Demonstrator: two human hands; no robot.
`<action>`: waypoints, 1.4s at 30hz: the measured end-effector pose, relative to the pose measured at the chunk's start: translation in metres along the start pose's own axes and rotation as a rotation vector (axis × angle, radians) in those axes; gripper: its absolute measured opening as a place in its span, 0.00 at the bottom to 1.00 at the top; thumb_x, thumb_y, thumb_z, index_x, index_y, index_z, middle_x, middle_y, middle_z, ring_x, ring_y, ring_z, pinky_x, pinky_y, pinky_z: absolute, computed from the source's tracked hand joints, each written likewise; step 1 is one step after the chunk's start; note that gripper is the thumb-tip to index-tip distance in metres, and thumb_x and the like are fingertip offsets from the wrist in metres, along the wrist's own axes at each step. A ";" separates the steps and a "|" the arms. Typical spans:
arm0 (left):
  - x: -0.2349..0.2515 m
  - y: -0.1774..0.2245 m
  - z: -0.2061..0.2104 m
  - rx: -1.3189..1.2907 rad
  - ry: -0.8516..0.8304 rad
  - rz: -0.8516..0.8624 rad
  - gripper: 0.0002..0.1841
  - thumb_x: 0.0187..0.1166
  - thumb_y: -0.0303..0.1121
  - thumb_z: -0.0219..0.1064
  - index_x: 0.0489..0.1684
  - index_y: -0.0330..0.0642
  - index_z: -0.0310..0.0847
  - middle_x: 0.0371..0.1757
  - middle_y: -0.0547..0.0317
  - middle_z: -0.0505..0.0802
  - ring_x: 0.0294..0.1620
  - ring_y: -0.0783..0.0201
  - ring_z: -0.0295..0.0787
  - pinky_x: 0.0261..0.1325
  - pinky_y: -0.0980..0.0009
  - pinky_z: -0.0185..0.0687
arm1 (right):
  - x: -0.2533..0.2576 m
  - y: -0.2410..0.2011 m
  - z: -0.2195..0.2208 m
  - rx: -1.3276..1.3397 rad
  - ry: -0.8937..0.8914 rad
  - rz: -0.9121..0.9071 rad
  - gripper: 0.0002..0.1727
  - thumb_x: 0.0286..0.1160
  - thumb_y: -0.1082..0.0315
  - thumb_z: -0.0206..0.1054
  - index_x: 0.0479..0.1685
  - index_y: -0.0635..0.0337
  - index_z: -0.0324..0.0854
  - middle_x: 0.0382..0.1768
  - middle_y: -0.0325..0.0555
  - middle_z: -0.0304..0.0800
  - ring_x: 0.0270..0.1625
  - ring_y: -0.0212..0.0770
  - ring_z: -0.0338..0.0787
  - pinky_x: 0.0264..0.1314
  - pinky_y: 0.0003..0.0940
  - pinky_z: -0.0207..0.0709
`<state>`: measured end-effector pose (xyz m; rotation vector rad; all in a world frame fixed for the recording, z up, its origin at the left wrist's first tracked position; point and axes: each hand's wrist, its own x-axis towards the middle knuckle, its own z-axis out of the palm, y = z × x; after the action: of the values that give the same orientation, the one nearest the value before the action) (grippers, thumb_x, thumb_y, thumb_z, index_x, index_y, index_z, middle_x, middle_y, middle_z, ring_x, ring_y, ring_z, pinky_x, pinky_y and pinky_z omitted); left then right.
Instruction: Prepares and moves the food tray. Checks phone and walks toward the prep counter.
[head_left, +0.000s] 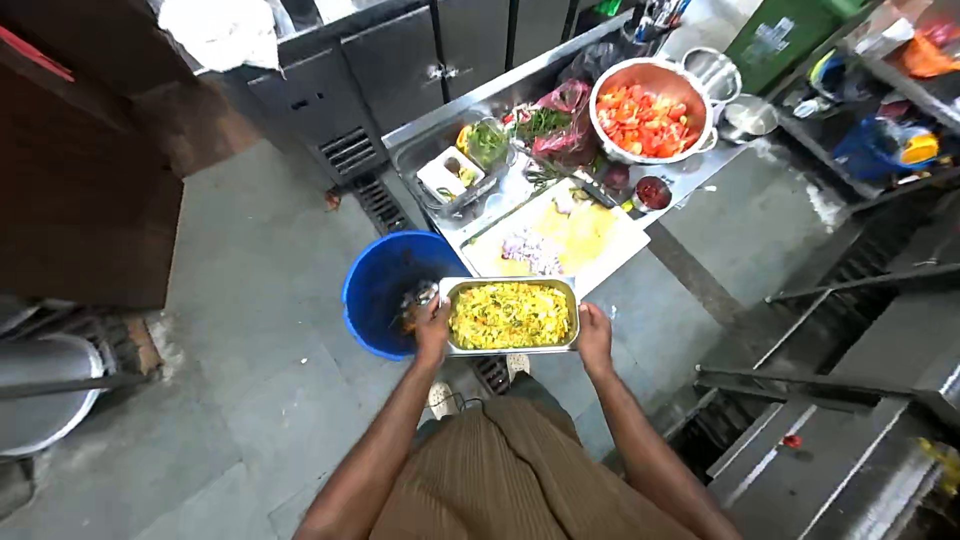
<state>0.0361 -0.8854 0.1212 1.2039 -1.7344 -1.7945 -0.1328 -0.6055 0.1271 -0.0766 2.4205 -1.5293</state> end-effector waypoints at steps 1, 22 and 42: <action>0.005 0.003 0.008 -0.028 0.022 0.013 0.20 0.89 0.39 0.62 0.74 0.40 0.81 0.67 0.49 0.91 0.66 0.59 0.88 0.72 0.54 0.83 | 0.012 -0.004 -0.006 -0.015 -0.032 -0.017 0.18 0.93 0.56 0.55 0.63 0.55 0.87 0.50 0.47 0.94 0.52 0.40 0.93 0.59 0.48 0.87; -0.009 0.012 0.044 -0.040 0.211 -0.144 0.19 0.91 0.40 0.60 0.74 0.44 0.82 0.60 0.51 0.94 0.56 0.58 0.93 0.61 0.53 0.89 | 0.232 -0.046 -0.077 -0.443 -0.138 -0.282 0.24 0.84 0.58 0.63 0.75 0.58 0.79 0.61 0.59 0.87 0.59 0.57 0.89 0.62 0.60 0.83; -0.004 0.001 0.037 0.064 0.206 -0.105 0.16 0.89 0.42 0.62 0.65 0.46 0.86 0.43 0.53 0.96 0.42 0.60 0.94 0.50 0.57 0.91 | 0.179 -0.090 -0.008 -0.457 -0.387 -0.231 0.23 0.89 0.50 0.58 0.65 0.59 0.83 0.55 0.56 0.90 0.53 0.54 0.92 0.58 0.61 0.86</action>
<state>0.0094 -0.8595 0.1193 1.4751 -1.6500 -1.6161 -0.3163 -0.6720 0.1745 -0.6955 2.4382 -0.8953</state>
